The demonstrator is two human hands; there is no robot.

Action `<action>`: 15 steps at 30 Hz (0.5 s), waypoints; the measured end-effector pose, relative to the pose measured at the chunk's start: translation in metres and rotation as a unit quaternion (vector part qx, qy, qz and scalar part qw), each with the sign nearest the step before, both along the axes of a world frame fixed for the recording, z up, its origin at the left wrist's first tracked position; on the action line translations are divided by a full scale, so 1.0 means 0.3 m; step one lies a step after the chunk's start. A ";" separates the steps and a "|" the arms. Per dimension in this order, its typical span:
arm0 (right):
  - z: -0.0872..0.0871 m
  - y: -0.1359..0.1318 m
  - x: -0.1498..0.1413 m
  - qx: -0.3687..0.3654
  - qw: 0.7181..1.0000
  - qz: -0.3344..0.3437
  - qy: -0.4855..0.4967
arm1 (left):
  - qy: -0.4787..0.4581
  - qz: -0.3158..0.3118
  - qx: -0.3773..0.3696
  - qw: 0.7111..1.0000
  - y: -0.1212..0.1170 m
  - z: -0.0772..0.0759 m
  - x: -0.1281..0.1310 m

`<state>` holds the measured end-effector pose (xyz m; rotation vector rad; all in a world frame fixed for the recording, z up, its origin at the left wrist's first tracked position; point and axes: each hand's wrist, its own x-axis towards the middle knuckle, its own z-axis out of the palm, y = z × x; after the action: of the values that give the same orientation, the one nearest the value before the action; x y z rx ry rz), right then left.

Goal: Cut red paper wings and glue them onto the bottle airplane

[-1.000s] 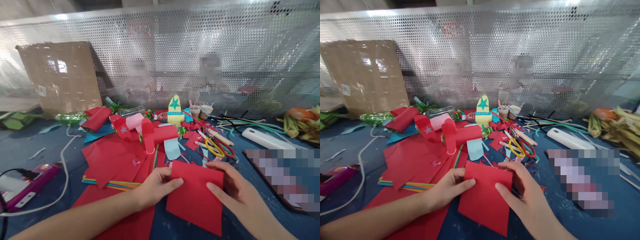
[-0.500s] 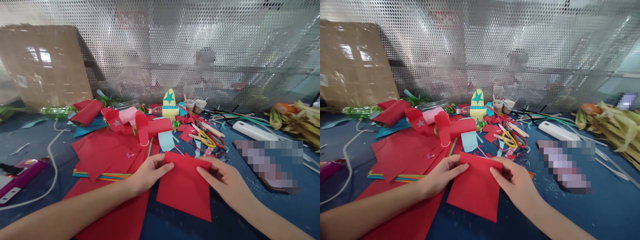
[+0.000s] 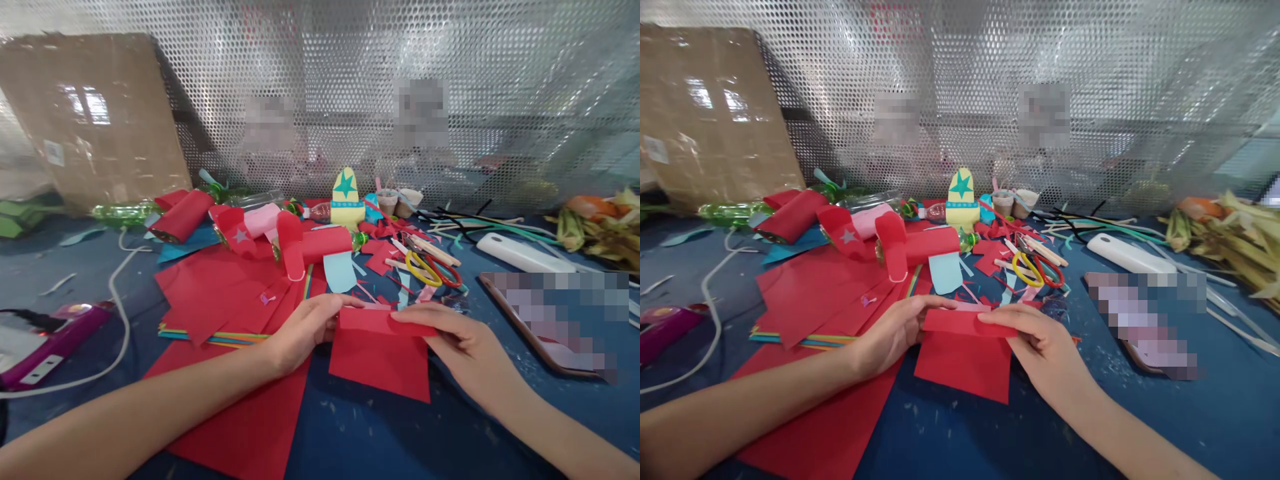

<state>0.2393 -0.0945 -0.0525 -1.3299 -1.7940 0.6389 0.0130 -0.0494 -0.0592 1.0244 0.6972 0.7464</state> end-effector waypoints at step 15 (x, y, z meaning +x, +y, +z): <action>0.001 -0.008 -0.011 -0.033 0.999 0.010 -0.007 | 0.043 -0.009 0.056 0.997 0.004 -0.014 0.006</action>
<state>0.2360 -0.0970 -0.0522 -1.3643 -1.8139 0.7070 0.0149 -0.0483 -0.0635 1.1684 0.7253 0.7347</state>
